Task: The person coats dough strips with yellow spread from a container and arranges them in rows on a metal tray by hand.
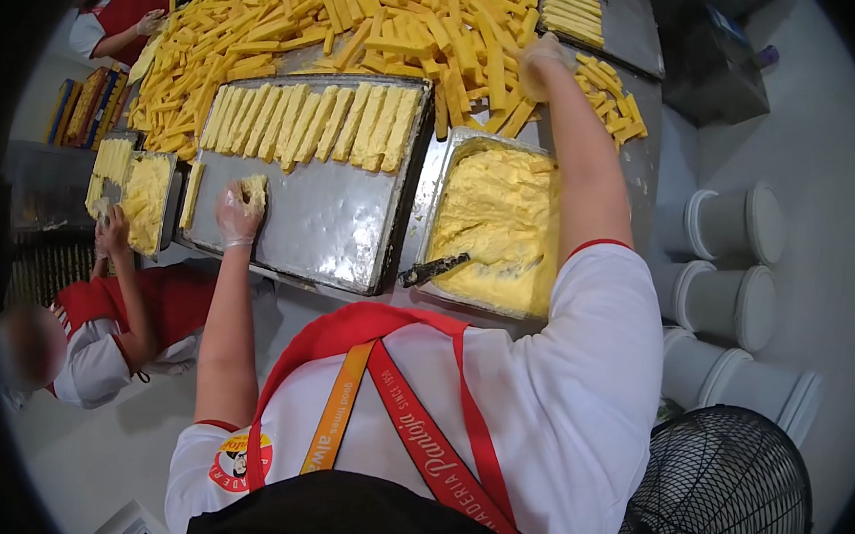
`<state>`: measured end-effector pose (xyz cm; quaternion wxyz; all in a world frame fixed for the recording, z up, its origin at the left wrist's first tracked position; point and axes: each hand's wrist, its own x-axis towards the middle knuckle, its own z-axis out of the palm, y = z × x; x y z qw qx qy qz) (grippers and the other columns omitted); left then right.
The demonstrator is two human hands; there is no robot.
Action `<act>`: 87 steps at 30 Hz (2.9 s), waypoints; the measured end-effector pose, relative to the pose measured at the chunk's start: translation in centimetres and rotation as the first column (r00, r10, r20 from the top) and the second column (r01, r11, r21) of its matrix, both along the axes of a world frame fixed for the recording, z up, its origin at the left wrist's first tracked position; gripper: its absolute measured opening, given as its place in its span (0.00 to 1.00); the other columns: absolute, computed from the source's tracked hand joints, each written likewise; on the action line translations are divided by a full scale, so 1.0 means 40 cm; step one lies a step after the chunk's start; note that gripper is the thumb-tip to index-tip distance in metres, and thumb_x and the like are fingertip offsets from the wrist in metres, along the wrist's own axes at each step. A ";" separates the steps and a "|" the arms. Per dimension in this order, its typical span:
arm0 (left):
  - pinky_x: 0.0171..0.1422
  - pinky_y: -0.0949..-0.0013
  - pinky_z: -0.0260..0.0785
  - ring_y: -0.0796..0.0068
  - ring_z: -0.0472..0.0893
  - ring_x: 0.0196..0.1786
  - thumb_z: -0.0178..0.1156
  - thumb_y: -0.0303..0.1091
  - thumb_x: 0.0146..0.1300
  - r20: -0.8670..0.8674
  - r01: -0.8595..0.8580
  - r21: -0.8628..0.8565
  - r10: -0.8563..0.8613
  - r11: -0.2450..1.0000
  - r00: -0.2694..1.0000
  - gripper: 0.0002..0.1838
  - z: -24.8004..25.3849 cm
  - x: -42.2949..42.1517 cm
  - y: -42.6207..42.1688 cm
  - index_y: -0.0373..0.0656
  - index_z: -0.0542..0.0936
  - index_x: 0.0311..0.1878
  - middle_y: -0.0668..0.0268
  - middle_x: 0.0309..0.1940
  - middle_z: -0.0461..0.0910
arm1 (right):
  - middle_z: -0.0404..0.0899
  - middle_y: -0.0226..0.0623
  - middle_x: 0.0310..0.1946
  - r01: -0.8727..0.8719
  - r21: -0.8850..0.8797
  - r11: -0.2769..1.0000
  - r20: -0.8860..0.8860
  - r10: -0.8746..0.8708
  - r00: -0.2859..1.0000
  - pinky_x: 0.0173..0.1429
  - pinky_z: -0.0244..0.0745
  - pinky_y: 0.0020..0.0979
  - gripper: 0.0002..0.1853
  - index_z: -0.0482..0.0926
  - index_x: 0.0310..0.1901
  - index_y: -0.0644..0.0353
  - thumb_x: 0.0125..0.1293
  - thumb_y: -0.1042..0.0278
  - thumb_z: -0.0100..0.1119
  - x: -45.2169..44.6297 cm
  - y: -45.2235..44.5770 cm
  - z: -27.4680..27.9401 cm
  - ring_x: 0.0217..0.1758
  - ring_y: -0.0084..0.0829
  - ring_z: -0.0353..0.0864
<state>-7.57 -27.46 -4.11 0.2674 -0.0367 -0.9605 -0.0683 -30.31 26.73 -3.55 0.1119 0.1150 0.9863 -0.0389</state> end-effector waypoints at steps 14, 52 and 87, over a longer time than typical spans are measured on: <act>0.39 0.53 0.68 0.49 0.76 0.34 0.63 0.41 0.53 0.030 -0.028 -0.001 0.028 1.000 0.999 0.13 -0.001 0.002 -0.003 0.41 0.74 0.32 0.54 0.27 0.76 | 0.52 0.54 0.72 0.126 -0.676 0.726 0.134 -0.047 0.990 0.72 0.56 0.41 0.58 0.48 0.73 0.61 0.49 0.38 0.70 0.146 -0.023 0.079 0.74 0.47 0.55; 0.38 0.52 0.69 0.51 0.77 0.32 0.63 0.43 0.52 -0.032 0.018 -0.027 -0.019 0.999 0.999 0.13 -0.008 -0.014 -0.014 0.44 0.75 0.32 0.56 0.27 0.76 | 0.74 0.58 0.54 -0.064 -0.142 0.988 -0.200 0.035 0.979 0.63 0.72 0.37 0.48 0.51 0.72 0.56 0.55 0.55 0.68 0.238 -0.252 0.138 0.59 0.50 0.75; 0.41 0.55 0.71 0.54 0.79 0.37 0.62 0.44 0.54 0.078 0.012 0.095 -0.020 0.995 0.997 0.13 0.011 -0.021 -0.009 0.44 0.76 0.33 0.57 0.30 0.79 | 0.78 0.53 0.49 -0.165 -0.404 0.900 -0.409 -0.016 0.913 0.51 0.79 0.39 0.31 0.67 0.66 0.44 0.63 0.45 0.60 0.399 -0.186 0.331 0.47 0.40 0.81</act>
